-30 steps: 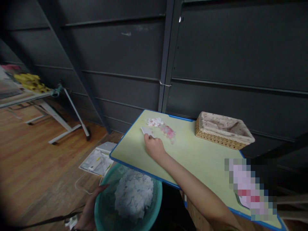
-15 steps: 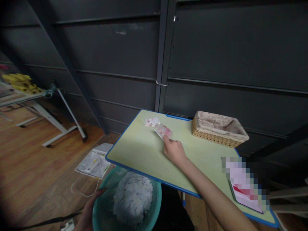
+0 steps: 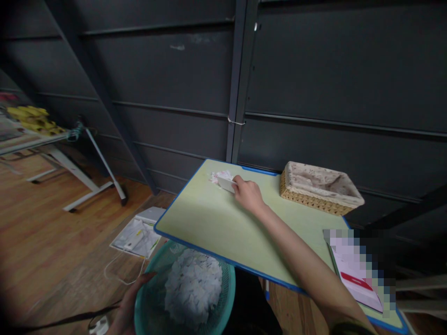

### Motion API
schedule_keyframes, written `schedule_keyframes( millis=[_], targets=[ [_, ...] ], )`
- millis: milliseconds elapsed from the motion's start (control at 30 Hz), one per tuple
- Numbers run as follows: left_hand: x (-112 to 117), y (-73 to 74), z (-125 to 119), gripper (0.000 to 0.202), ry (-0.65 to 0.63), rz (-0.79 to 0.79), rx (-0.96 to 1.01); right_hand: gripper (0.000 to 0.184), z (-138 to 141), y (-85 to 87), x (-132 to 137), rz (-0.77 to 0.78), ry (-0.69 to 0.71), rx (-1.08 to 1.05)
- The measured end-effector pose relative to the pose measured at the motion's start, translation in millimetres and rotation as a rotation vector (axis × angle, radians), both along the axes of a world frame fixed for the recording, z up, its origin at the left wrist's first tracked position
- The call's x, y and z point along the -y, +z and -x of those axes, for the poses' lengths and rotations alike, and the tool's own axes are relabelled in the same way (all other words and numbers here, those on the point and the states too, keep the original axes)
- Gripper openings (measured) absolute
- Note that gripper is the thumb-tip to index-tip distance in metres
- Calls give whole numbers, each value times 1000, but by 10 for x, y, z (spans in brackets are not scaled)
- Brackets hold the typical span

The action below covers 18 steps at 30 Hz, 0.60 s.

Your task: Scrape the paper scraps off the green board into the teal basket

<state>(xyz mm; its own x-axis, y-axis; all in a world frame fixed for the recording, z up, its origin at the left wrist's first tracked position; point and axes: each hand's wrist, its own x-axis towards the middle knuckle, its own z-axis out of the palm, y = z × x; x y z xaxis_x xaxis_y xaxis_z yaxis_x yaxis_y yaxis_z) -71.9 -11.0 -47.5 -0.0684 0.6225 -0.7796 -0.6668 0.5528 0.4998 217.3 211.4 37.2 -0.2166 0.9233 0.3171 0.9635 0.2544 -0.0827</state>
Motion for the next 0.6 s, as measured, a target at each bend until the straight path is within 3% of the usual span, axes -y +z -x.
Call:
schedule_keyframes(
  millis=[600],
  targets=[
    [1, -72, 31, 1, 63, -41, -60, 27, 70, 120, -49, 48, 58, -36]
  ],
)
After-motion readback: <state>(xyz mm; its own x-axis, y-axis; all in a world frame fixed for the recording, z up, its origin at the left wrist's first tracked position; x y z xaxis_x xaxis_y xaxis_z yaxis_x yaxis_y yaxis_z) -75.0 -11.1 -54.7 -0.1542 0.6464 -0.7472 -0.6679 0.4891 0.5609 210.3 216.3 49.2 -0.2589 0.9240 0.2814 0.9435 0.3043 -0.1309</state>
